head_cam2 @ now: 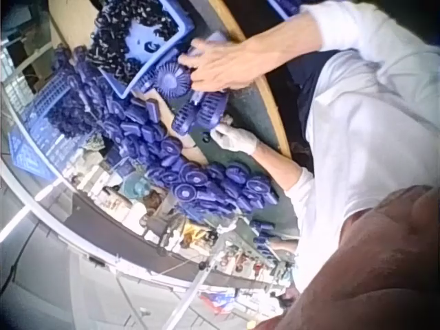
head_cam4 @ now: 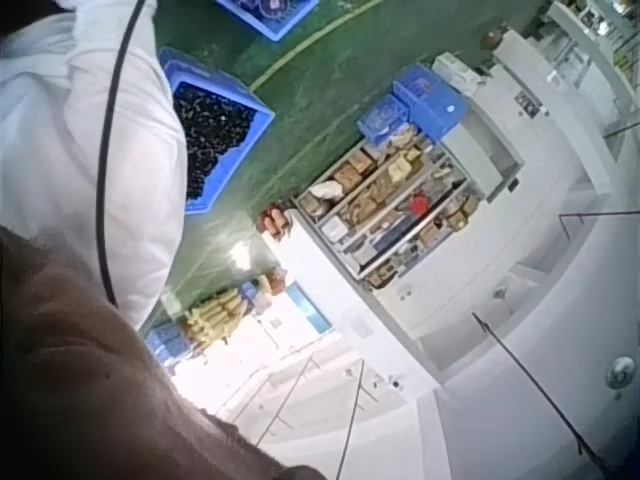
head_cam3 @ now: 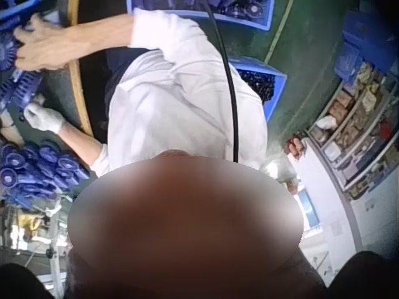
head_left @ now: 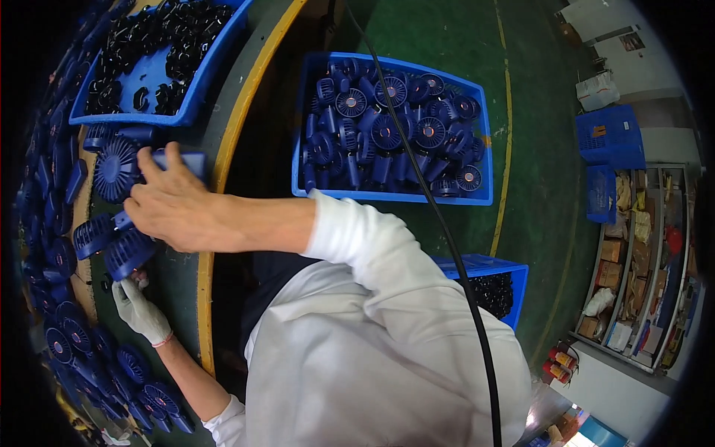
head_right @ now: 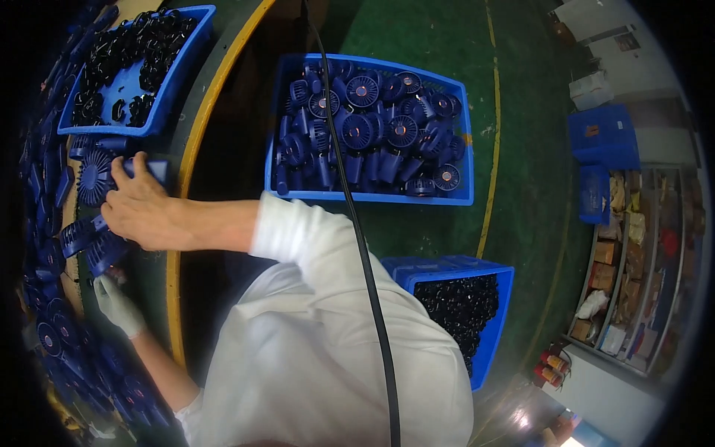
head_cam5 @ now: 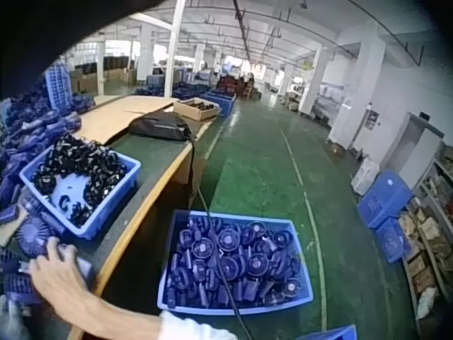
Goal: Assembling small blue portable fans by attaching components on an assembly line.
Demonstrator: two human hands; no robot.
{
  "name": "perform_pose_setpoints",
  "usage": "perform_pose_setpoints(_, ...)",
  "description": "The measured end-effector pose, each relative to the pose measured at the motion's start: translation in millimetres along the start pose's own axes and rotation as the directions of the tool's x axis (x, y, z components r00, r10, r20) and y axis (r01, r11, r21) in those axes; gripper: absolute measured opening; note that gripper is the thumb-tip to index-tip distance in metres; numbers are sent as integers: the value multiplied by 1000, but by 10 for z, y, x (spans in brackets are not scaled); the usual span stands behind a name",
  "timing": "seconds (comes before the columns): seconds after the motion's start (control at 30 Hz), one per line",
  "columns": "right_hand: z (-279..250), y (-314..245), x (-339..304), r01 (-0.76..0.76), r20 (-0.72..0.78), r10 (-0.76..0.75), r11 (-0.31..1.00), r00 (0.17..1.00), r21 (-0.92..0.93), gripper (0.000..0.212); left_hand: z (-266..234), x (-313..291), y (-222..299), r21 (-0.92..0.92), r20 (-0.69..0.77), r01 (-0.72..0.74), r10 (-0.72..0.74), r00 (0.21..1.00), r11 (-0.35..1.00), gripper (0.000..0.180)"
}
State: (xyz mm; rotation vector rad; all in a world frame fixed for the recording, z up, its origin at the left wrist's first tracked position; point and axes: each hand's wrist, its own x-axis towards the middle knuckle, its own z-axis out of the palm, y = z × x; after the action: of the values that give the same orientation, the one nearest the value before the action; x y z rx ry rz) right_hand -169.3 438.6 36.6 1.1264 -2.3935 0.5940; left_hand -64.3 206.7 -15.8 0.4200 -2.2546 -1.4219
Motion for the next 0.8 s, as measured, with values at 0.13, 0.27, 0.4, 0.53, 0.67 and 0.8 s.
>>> perform_pose_setpoints(0.13,-492,80,-547,-139,-33,142,987,989,82,36,3,15,-5,38,-52,-6,8,999,999,33)
perform_pose_setpoints(0.27,-754,118,-1335,-305,-32,307,951,951,58,60,2,-19,45,-96,-12,97,-98,995,991,26)
perform_pose_setpoints(0.4,-651,400,-1904,-556,-45,554,828,831,-71,68,-14,-27,74,-78,-34,112,-115,993,991,25)
perform_pose_setpoints(0.53,-166,1102,-2251,-787,-158,784,542,600,-294,69,25,-11,51,-83,-16,122,-124,992,989,22)
perform_pose_setpoints(0.67,119,1740,-2157,-833,-191,935,160,300,-530,57,10,-40,41,-99,-5,119,-121,993,988,21)
perform_pose_setpoints(0.8,463,2038,-2234,-764,-112,969,100,220,-637,51,-37,-57,25,-119,5,123,-123,992,985,22)
